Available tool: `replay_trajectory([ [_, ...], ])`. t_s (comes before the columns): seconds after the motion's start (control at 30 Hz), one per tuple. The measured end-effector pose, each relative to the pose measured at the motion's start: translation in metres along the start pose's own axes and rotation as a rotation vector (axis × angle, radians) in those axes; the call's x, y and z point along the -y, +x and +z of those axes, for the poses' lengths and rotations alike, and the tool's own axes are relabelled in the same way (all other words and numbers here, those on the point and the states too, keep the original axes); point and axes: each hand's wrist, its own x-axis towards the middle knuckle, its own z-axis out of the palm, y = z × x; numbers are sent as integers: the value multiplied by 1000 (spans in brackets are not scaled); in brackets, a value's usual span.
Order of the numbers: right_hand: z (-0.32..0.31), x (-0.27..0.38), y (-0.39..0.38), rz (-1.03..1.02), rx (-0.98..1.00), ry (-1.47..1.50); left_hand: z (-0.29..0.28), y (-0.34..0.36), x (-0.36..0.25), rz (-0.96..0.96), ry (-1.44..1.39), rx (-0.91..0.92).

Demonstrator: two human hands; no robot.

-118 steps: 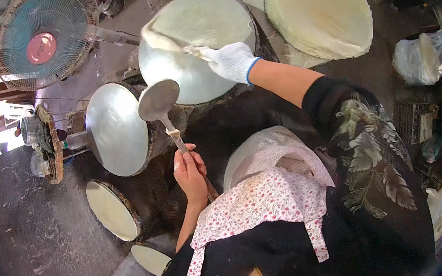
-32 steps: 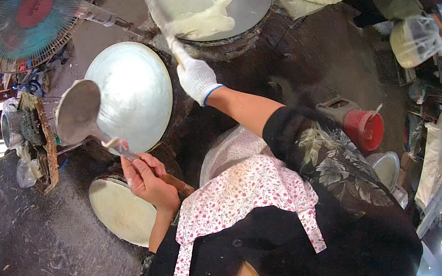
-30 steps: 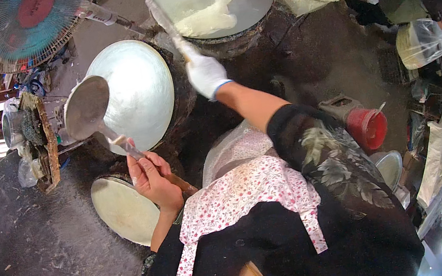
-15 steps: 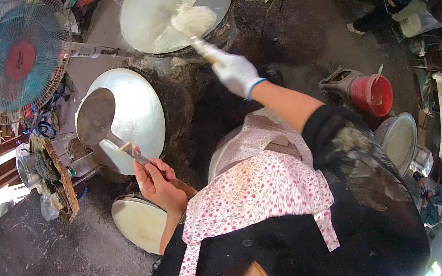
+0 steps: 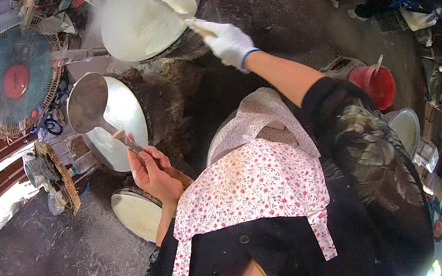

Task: The person ladles batter onto multiple hot round griddles, spreads it into thin circles, and flips the crepes as they cook. Finished crepes are stacked on a nearby surface.

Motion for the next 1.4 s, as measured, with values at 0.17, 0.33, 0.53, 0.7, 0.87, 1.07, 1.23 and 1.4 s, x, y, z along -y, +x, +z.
replay_trajectory([
  [0.17,-17,-10,17,-186,226,-325,26,-9,-7,-18,-15,-48],
  [0.33,-40,38,25,116,185,45,44,-14,-14,7,-51,-42],
  [0.53,-33,20,-14,-173,335,-432,60,-12,-16,-1,-93,-54],
  [0.7,-71,-21,36,-74,83,-317,75,-6,-15,-35,-91,-82],
  [0.87,-78,-15,37,-100,288,-536,93,-4,-19,-57,-103,-99],
  [1.07,-91,-4,95,-196,182,-459,107,1,-22,-115,-129,-105],
  [1.23,-95,-26,63,-418,69,-449,108,2,-17,-171,-220,-31],
  [1.4,-75,-27,41,6,-122,-180,104,12,-11,-231,-261,85],
])
